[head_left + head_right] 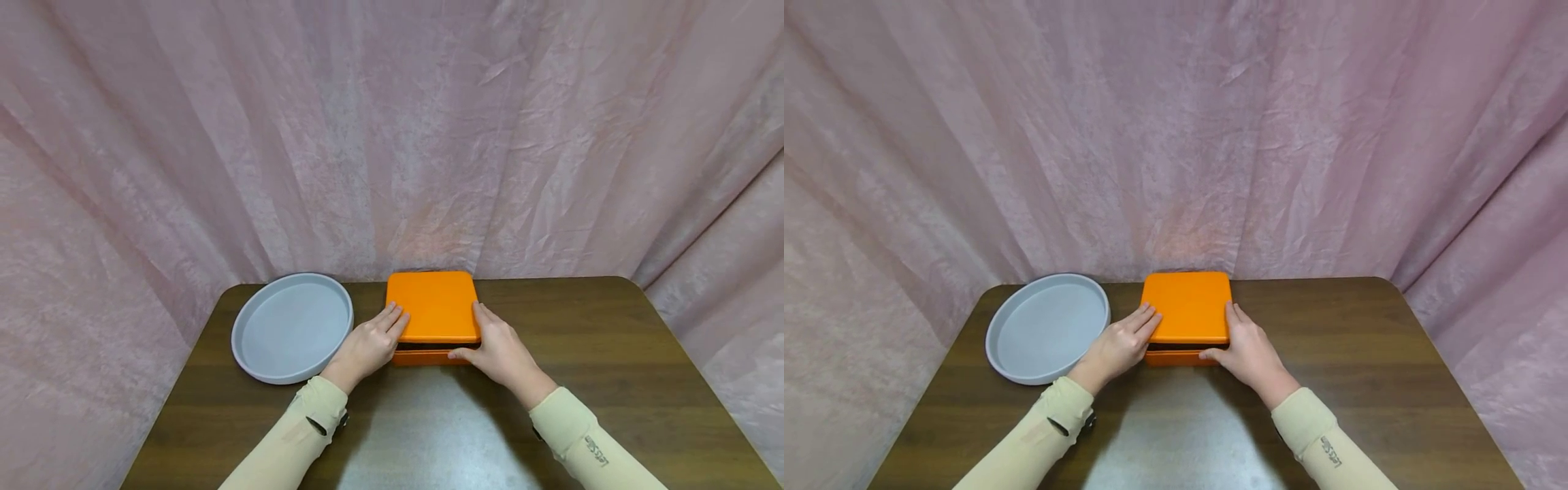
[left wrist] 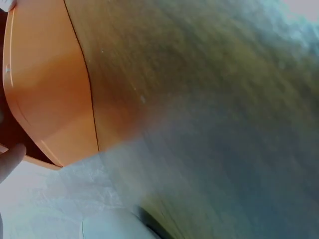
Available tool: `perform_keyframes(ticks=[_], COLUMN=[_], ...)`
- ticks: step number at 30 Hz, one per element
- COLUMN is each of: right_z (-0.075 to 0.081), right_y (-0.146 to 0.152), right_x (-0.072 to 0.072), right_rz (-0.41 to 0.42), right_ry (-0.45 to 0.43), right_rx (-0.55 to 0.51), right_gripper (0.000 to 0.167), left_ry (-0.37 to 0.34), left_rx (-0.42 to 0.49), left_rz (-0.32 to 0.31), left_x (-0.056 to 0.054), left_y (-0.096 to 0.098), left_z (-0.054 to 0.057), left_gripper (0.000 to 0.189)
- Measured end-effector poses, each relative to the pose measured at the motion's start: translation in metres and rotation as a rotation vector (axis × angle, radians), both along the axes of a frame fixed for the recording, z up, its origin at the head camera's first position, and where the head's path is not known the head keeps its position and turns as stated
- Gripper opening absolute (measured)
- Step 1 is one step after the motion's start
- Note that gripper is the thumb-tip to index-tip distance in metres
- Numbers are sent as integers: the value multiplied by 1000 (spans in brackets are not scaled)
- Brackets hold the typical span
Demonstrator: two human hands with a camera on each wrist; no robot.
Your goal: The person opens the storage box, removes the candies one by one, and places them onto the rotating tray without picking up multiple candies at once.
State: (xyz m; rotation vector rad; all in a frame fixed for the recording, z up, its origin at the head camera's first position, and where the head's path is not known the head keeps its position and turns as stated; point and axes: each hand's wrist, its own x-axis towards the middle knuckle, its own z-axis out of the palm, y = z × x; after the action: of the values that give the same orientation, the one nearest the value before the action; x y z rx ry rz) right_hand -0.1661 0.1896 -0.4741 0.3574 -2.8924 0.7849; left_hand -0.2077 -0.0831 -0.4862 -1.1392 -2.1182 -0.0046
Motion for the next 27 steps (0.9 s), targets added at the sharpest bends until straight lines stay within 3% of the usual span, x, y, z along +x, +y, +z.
perform_keyframes(ticks=[6, 14, 21, 27], right_z=[0, 2, 9, 15], right_y=[2, 3, 0, 1], right_x=[-1, -7, -16, -29], right_rz=[33, 61, -16, -48], right_ry=[49, 341, 506, 616], right_rx=[-24, -96, -171, -240], right_gripper=[102, 79, 65, 38], left_ry=[81, 99, -22, -124], left_rx=[68, 235, 502, 642], left_rz=[5, -23, -58, -114], left_x=[-3, -7, -3, -1], left_y=[0, -3, -5, -4], left_z=[5, 17, 29, 26], left_gripper=[28, 31, 40, 38])
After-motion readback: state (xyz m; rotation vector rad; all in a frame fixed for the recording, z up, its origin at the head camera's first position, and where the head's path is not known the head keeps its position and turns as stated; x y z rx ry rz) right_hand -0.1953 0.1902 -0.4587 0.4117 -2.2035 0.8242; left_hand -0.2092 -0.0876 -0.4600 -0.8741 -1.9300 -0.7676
